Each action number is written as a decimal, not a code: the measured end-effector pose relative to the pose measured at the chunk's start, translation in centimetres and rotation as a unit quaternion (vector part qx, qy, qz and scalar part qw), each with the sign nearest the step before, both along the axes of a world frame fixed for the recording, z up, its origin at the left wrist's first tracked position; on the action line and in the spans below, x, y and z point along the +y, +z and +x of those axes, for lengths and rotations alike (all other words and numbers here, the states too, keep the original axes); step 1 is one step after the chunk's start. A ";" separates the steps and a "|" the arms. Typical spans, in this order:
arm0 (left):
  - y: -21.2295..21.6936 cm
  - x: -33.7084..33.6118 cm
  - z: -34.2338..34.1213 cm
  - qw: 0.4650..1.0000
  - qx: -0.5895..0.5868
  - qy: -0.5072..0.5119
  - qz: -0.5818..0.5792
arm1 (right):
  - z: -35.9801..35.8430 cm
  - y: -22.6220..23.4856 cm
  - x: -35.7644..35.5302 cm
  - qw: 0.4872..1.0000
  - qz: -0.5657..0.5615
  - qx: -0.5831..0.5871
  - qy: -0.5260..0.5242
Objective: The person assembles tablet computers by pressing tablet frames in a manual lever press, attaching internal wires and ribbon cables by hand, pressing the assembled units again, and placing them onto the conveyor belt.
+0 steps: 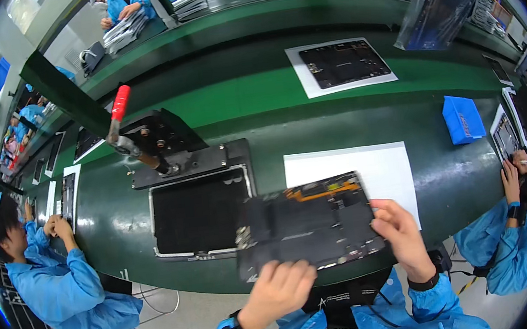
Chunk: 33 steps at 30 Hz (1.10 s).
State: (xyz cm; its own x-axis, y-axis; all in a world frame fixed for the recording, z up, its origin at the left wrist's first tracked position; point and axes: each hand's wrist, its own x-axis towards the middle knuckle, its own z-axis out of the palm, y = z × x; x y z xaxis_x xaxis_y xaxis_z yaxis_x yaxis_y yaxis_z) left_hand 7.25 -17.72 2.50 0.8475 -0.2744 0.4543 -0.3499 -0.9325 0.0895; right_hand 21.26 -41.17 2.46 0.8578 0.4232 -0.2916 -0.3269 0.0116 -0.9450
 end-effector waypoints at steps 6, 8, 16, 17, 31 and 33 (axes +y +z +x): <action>-2.9 -5.8 7.5 0.996 0.036 -0.074 -0.029 | 2.0 -3.2 -7.3 0.959 -0.197 -0.177 -0.099; -3.6 -6.8 8.4 0.994 0.081 -0.078 0.001 | 2.8 -3.4 -7.7 0.929 -0.287 -0.211 -0.105; -3.3 -8.1 8.4 0.986 0.109 -0.124 0.016 | 5.0 -3.9 -8.8 0.765 -0.531 -0.350 -0.102; -3.4 -8.1 8.7 0.984 0.120 -0.129 0.006 | 5.3 -3.9 -9.0 0.767 -0.527 -0.355 -0.083; -3.5 -7.4 8.4 0.981 0.032 -0.015 -0.190 | 26.1 -2.6 -7.6 0.939 -0.203 -0.270 -0.060; -3.5 -7.3 8.5 0.979 0.045 -0.025 -0.195 | 32.9 -1.2 -8.9 0.930 -0.240 -0.263 -0.095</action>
State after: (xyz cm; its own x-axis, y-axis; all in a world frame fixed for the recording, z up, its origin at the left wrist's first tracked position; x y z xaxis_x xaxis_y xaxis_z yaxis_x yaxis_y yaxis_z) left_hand 15.74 -24.99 -1.01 0.8784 -0.1378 0.4576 -0.3695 -0.8030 0.4675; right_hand 54.16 -50.06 1.27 0.9810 0.1795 0.0731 0.1468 -0.4417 -0.8851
